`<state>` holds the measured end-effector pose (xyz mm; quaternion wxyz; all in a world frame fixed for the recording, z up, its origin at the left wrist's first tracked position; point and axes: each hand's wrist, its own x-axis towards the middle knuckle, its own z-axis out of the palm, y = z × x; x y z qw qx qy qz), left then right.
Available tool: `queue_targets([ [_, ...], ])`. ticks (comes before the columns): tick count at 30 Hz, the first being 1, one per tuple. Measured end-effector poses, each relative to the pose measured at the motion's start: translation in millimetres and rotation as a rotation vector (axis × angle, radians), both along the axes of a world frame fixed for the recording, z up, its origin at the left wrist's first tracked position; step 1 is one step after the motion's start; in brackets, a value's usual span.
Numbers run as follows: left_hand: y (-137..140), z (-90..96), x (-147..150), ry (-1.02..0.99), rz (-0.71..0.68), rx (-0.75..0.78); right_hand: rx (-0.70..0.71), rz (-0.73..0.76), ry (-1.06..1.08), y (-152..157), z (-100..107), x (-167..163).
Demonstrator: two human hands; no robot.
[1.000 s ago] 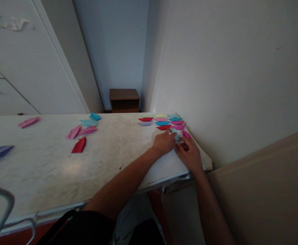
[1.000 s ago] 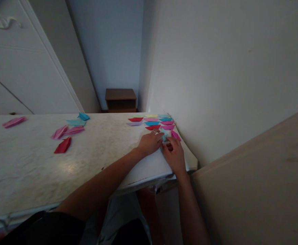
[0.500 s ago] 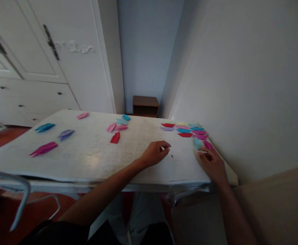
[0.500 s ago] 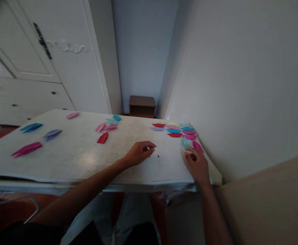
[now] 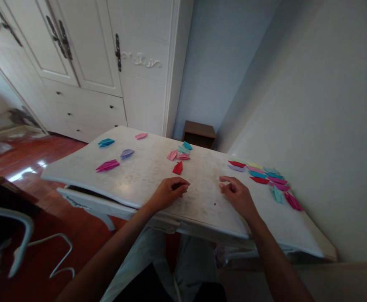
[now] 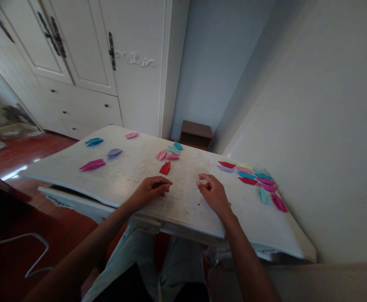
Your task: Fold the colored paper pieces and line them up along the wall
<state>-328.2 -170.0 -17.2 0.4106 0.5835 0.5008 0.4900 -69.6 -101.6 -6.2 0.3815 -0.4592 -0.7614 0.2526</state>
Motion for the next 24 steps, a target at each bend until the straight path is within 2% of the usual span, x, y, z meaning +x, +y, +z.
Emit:
queue_targets([
  [3, -1, 1.9, -6, -0.108, -0.009, -0.004, -0.070, 0.063, -0.119, 15, 7, -59],
  [6, -3, 2.9, -6, -0.170, -0.005, 0.001, -0.058, 0.108, -0.259, 31, 10, -109],
  [11, -4, 0.6, -6, -0.298, 0.031, 0.031, -0.024, 0.126, -0.473, 49, 8, -157],
  [17, -2, -0.7, -8, -0.372, 0.087, 0.014, -0.040, 0.171, -0.318, 54, 0, -160],
  [24, -1, 0.3, -7, -0.404, 0.289, 0.043, -0.126, 0.183, 0.077, 45, -7, -133],
])
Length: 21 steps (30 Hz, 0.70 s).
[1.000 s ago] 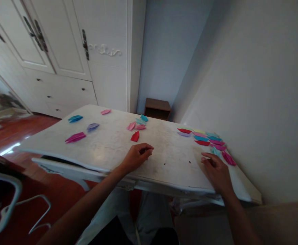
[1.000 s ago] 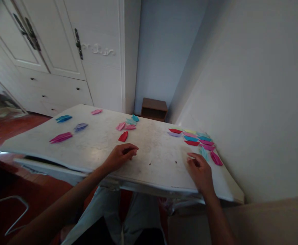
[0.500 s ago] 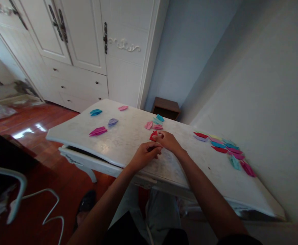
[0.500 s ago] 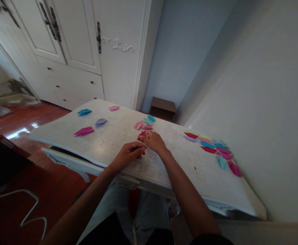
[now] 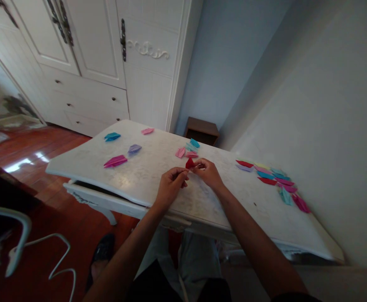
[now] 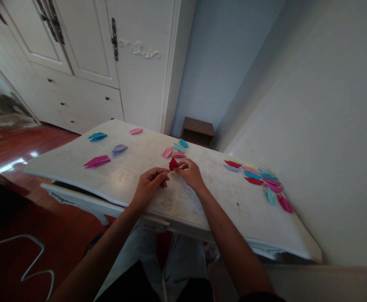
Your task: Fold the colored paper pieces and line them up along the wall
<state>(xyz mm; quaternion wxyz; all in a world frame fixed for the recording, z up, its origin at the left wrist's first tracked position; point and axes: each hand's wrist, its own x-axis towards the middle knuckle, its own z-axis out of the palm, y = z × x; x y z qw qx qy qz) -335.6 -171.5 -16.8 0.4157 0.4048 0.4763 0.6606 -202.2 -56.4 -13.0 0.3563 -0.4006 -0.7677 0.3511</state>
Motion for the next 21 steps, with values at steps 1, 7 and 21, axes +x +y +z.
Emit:
queue_targets([
  [1, 0, 0.3, 0, 0.010, 0.028, -0.007, -0.036, 0.022, 0.065, -4, 1, 4],
  [7, 3, 0.7, 3, 0.184, 0.029, -0.036, -0.244, 0.161, 0.310, -33, 13, 20],
  [21, -1, 5.6, 3, 0.484, -0.250, -0.045, -0.272, 0.090, 0.369, -55, 6, 67],
])
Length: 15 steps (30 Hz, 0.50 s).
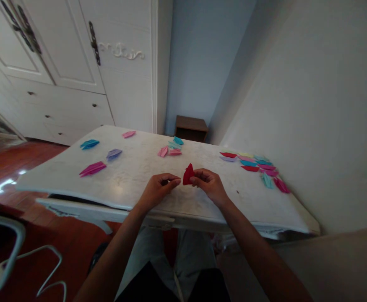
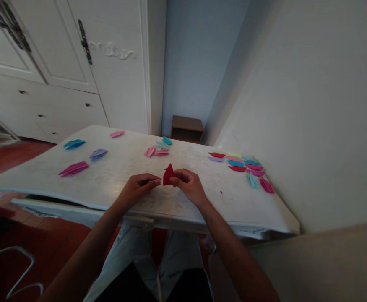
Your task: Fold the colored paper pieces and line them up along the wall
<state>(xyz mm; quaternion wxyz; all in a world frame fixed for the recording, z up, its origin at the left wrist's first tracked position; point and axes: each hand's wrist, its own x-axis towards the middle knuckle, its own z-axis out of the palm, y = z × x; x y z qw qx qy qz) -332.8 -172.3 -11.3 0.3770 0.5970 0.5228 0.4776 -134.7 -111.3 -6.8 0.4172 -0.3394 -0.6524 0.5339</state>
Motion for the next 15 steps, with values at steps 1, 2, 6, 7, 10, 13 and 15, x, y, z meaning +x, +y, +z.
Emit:
queue_targets([
  [1, 0, -0.4, 0, 0.010, 0.016, -0.005, 0.003, -0.044, -0.014, 1, -1, 9],
  [2, 1, -0.9, 0, 0.013, 0.032, -0.011, 0.003, -0.093, -0.028, 3, -3, 19],
  [6, 3, -0.9, 0, 0.021, 0.054, -0.041, -0.002, -0.327, -0.096, 8, -12, 64],
  [7, 3, -0.3, 0, 0.024, 0.057, -0.053, 0.000, -0.374, -0.118, 9, -15, 75],
  [10, 4, 1.3, 0, 0.039, 0.071, -0.085, 0.023, -0.465, -0.192, 10, -18, 109],
  [13, 5, 0.6, -1, 0.087, 0.092, -0.086, 0.095, -0.572, -0.314, 15, -16, 140],
  [15, 5, -0.9, -1, 0.131, 0.102, -0.074, 0.173, -0.664, -0.431, 20, -15, 160],
])
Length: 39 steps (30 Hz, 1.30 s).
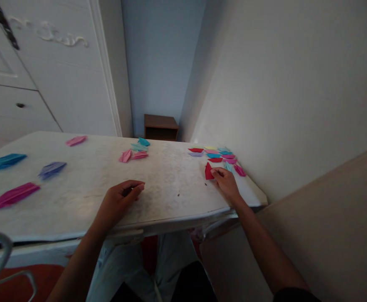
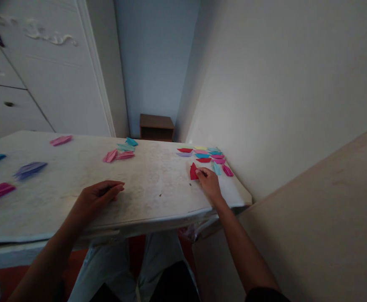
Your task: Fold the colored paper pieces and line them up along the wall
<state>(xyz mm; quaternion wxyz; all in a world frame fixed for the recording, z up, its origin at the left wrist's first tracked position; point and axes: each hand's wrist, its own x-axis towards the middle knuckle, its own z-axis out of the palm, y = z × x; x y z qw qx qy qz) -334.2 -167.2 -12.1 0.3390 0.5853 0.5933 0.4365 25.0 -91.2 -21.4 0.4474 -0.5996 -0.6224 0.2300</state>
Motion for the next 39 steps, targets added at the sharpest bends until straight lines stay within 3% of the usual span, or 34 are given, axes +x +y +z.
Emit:
queue_targets([
  [7, 1, -1.7, 17, 0.169, 0.016, 0.052, 0.115, -0.189, -0.399, 16, -4, 39],
  [12, 0, -2.2, 59, 0.162, -0.145, 0.133, 0.139, -0.313, -0.564, 14, -7, 43],
  [14, 0, -2.6, 76, 0.163, -0.221, 0.154, 0.204, -0.286, -0.598, 9, -7, 43],
  [17, 5, -2.6, 100, 0.199, -0.299, 0.169, 0.312, -0.101, -0.686, -1, -8, 40],
  [21, 15, -1.4, 124, 0.273, -0.356, 0.172, 0.311, 0.111, -0.776, -9, -14, 38],
  [26, 21, -1.7, 136, 0.380, -0.363, 0.170, 0.256, 0.091, -0.765, -5, -19, 41],
  [31, 18, -4.0, 127, 0.266, -0.395, 0.181, 0.194, 0.046, -0.715, 5, -19, 42],
  [39, 16, -5.3, 125, 0.210, -0.405, 0.181, 0.249, 0.024, -0.748, 2, -21, 41],
])
